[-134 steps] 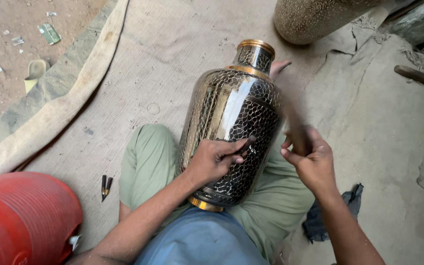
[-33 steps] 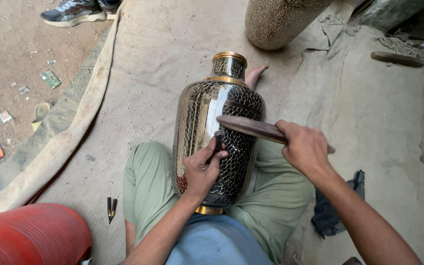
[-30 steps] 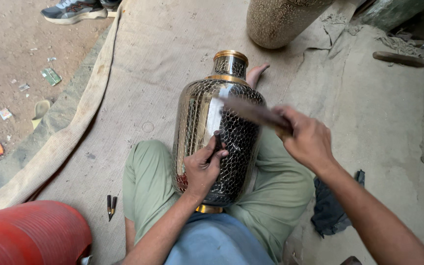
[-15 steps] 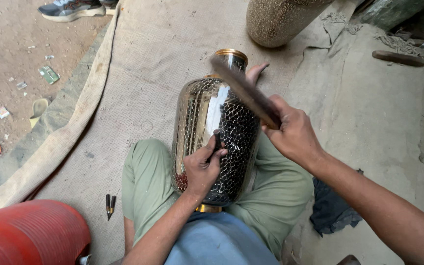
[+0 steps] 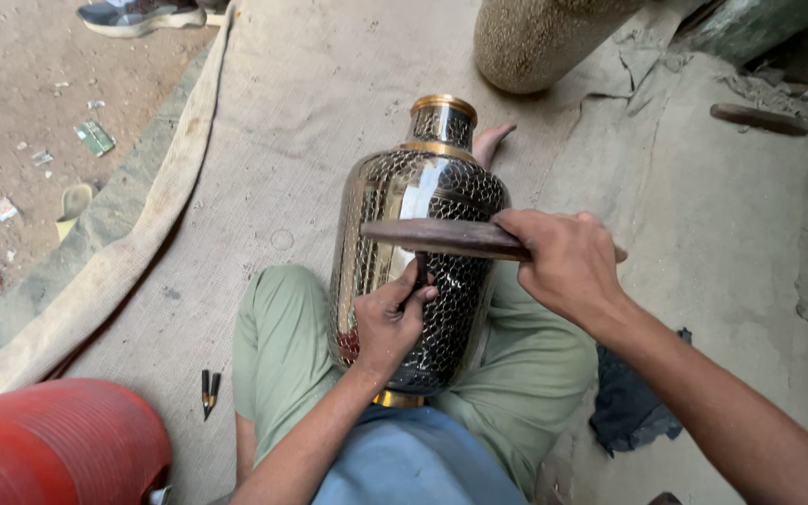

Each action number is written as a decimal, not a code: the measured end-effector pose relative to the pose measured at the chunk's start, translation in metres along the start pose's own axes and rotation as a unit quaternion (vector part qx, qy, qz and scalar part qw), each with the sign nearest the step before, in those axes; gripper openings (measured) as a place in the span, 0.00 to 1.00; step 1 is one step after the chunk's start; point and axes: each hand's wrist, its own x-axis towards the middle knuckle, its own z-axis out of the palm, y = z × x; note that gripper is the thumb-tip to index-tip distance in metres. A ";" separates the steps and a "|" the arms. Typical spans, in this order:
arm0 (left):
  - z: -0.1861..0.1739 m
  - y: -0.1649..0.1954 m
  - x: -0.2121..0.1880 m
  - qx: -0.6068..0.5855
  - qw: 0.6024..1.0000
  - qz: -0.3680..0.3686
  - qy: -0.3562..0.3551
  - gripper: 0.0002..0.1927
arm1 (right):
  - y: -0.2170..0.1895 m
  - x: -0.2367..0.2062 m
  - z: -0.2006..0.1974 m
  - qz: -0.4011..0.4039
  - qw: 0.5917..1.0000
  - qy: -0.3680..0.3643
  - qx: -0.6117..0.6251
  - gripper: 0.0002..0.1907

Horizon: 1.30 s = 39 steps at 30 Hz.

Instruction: The person sits cross-legged on a floor mat and repeatedly strikes a large metal vase with a hammer. They hold the vase steady with one hand while hammering its surface with the other, creating a textured pattern.

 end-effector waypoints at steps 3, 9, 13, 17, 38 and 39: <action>0.000 -0.001 0.001 0.001 1.000 -0.019 -0.011 0.24 | -0.001 0.000 0.004 0.084 0.995 -0.009 0.060 0.17; -0.001 0.000 0.001 0.006 1.000 -0.019 -0.021 0.23 | -0.004 0.000 0.010 0.076 0.984 0.030 0.156 0.22; -0.001 0.001 0.001 -0.005 1.000 0.000 -0.008 0.21 | -0.002 0.001 0.010 -0.036 0.991 -0.001 -0.125 0.22; 0.001 0.001 0.000 -0.004 0.999 -0.042 -0.026 0.20 | -0.001 0.001 0.009 0.060 0.993 0.002 0.105 0.18; -0.009 -0.011 0.002 -0.037 0.998 -0.010 -0.056 0.16 | -0.012 -0.044 0.006 0.035 0.992 0.028 -0.118 0.15; -0.011 -0.010 0.003 -0.016 0.998 -0.006 -0.057 0.15 | -0.010 -0.048 0.007 0.050 0.996 0.037 -0.065 0.17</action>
